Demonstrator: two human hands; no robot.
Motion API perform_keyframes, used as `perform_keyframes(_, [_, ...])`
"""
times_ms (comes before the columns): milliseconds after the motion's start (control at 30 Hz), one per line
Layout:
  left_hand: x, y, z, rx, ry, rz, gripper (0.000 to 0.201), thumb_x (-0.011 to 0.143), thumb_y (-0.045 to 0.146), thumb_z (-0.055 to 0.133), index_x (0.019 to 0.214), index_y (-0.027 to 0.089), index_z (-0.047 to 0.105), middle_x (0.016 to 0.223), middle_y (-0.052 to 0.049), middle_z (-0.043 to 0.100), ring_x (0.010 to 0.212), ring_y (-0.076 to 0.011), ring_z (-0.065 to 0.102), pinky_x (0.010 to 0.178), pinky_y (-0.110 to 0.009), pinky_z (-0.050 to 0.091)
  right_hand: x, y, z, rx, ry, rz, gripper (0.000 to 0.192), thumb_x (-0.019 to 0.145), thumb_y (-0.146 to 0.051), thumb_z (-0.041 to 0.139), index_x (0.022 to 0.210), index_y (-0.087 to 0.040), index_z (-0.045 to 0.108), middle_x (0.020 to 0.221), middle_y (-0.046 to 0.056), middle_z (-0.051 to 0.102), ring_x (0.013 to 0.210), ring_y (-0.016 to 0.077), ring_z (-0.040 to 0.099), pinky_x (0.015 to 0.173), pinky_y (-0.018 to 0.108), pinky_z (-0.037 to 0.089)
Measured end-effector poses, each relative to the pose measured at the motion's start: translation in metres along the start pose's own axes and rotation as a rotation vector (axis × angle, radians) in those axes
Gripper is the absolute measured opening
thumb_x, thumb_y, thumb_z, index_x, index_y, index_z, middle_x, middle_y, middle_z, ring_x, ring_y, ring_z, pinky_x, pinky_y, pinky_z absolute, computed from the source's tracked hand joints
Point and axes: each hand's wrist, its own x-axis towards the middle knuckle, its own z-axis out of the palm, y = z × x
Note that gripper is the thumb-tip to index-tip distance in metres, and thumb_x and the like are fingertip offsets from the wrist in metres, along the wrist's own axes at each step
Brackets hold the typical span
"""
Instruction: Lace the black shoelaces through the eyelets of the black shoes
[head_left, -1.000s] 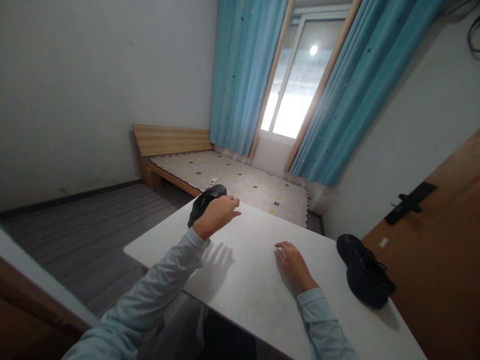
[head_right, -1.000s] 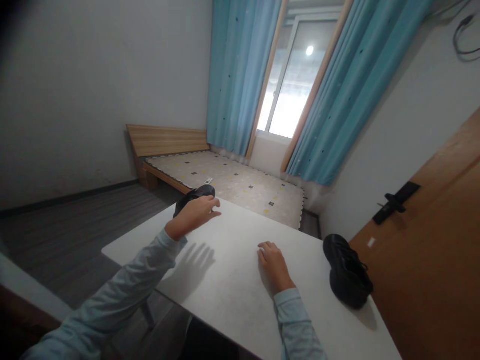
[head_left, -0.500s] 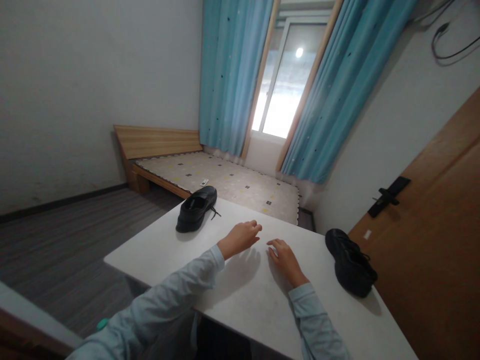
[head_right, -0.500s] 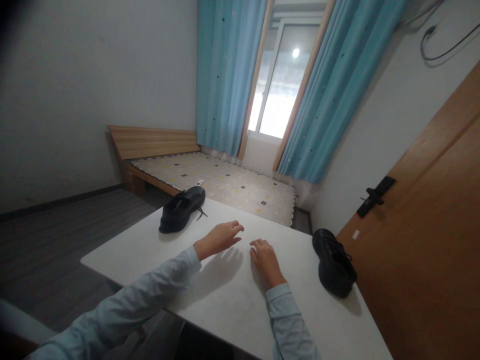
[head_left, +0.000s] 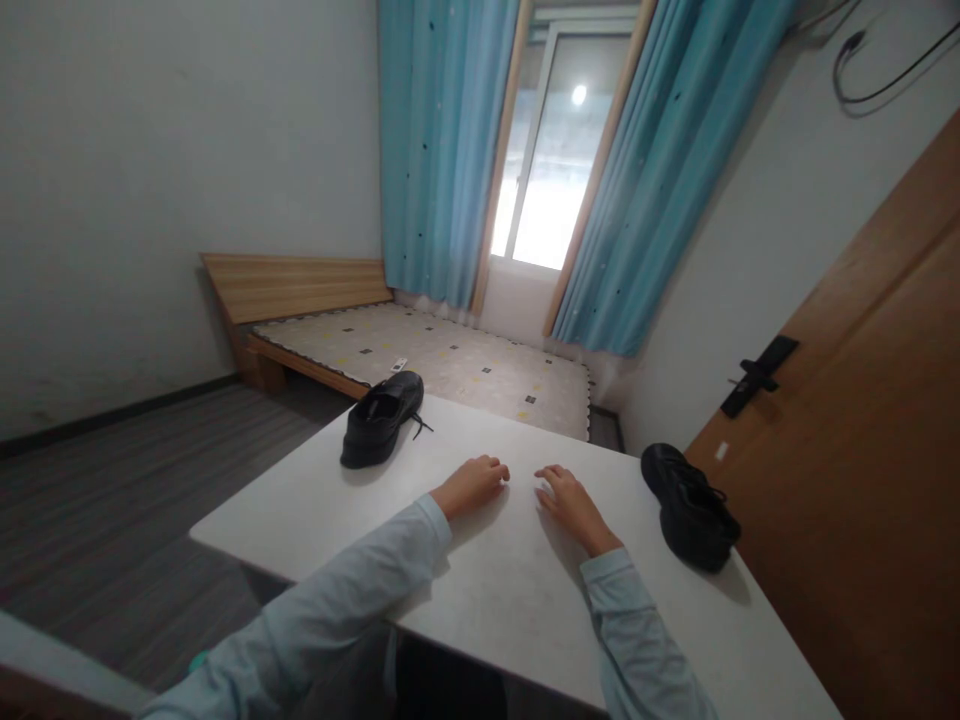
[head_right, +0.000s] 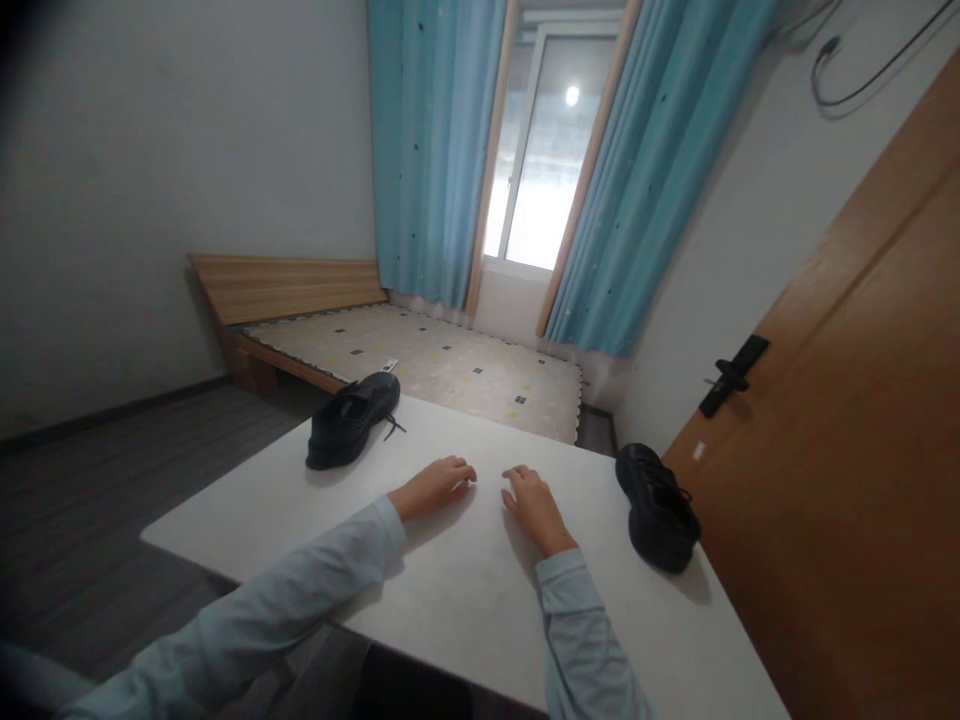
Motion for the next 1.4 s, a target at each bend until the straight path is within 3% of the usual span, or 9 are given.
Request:
perform_keyframes(133, [-0.002, 0.000, -0.001, -0.017, 0.010, 0.034, 0.019, 0.084, 0.018, 0.050, 0.096, 0.017, 0.065, 0.098, -0.009, 0.064, 0.091, -0.0189, 0.058, 0.082, -0.030, 0.046, -0.003, 0.018, -0.016, -0.041, 0.010, 0.009, 0.031, 0.082, -0.019, 0.052, 0.112, -0.018, 0.059, 0.113, 0.011, 0.062, 0.104, 0.0237, 0.059, 0.088, 0.035, 0.047])
perform_keyframes(267, [-0.003, -0.001, -0.002, -0.022, 0.009, 0.035, 0.019, 0.084, 0.017, 0.050, 0.095, 0.017, 0.066, 0.097, -0.008, 0.064, 0.090, -0.0186, 0.058, 0.081, -0.029, 0.046, -0.016, 0.054, -0.047, -0.176, 0.091, 0.097, 0.034, 0.077, -0.023, 0.057, 0.110, -0.018, 0.061, 0.118, 0.018, 0.060, 0.109, 0.0302, 0.057, 0.089, 0.040, 0.046])
perform_keyframes(467, [-0.001, -0.004, 0.002, -0.022, 0.014, 0.042, 0.020, 0.084, 0.017, 0.050, 0.095, 0.019, 0.066, 0.098, -0.007, 0.064, 0.089, -0.0184, 0.058, 0.080, -0.029, 0.046, -0.069, 0.125, -0.091, -0.455, 0.181, 0.277, 0.041, 0.077, -0.033, 0.053, 0.115, -0.017, 0.056, 0.116, 0.019, 0.061, 0.107, 0.0338, 0.058, 0.083, 0.045, 0.047])
perform_keyframes(600, [0.000, -0.005, 0.004, -0.036, 0.015, 0.051, 0.019, 0.083, 0.017, 0.050, 0.094, 0.018, 0.066, 0.098, -0.008, 0.064, 0.089, -0.0183, 0.058, 0.080, -0.029, 0.046, -0.106, 0.169, -0.098, -0.395, 0.195, 0.382, 0.044, 0.076, -0.039, 0.051, 0.112, -0.013, 0.055, 0.113, 0.021, 0.061, 0.100, 0.0329, 0.061, 0.079, 0.043, 0.049])
perform_keyframes(733, [0.000, -0.006, 0.005, -0.052, 0.021, 0.061, 0.020, 0.083, 0.017, 0.049, 0.095, 0.017, 0.066, 0.098, -0.008, 0.064, 0.089, -0.0180, 0.058, 0.080, -0.028, 0.046, -0.119, 0.192, -0.093, -0.230, 0.174, 0.420, 0.036, 0.066, -0.043, 0.058, 0.090, -0.017, 0.062, 0.098, 0.019, 0.067, 0.094, 0.0333, 0.063, 0.079, 0.043, 0.049])
perform_keyframes(867, [0.000, -0.006, 0.006, -0.062, 0.016, 0.052, 0.020, 0.083, 0.018, 0.049, 0.094, 0.017, 0.066, 0.097, -0.008, 0.064, 0.089, -0.0182, 0.058, 0.080, -0.029, 0.046, -0.117, 0.193, -0.091, -0.112, 0.149, 0.445, 0.037, 0.060, -0.048, 0.061, 0.080, -0.018, 0.065, 0.089, 0.015, 0.069, 0.087, 0.0333, 0.065, 0.074, 0.041, 0.049])
perform_keyframes(1067, [0.000, -0.007, 0.008, -0.085, 0.027, 0.037, 0.020, 0.083, 0.018, 0.049, 0.094, 0.018, 0.067, 0.098, -0.008, 0.064, 0.090, -0.0186, 0.058, 0.080, -0.029, 0.046, -0.117, 0.177, -0.090, -0.188, 0.158, 0.501, 0.041, 0.067, -0.050, 0.056, 0.082, -0.014, 0.068, 0.082, 0.014, 0.067, 0.077, 0.0297, 0.063, 0.063, 0.036, 0.044])
perform_keyframes(1233, [0.000, -0.005, 0.006, -0.084, 0.020, 0.032, 0.020, 0.082, 0.016, 0.050, 0.093, 0.017, 0.067, 0.096, -0.008, 0.065, 0.089, -0.0188, 0.058, 0.080, -0.029, 0.046, -0.109, 0.151, -0.089, -0.420, 0.198, 0.488, 0.039, 0.077, -0.051, 0.050, 0.087, -0.018, 0.068, 0.087, 0.012, 0.066, 0.088, 0.0308, 0.059, 0.073, 0.041, 0.038])
perform_keyframes(1400, [-0.002, -0.003, 0.002, -0.080, 0.026, 0.044, 0.020, 0.082, 0.016, 0.050, 0.092, 0.017, 0.067, 0.095, -0.008, 0.065, 0.087, -0.0186, 0.059, 0.079, -0.029, 0.046, -0.086, 0.114, -0.088, -0.437, 0.278, 0.367, 0.041, 0.084, -0.053, 0.044, 0.082, -0.019, 0.068, 0.087, 0.011, 0.067, 0.090, 0.0291, 0.057, 0.076, 0.042, 0.033])
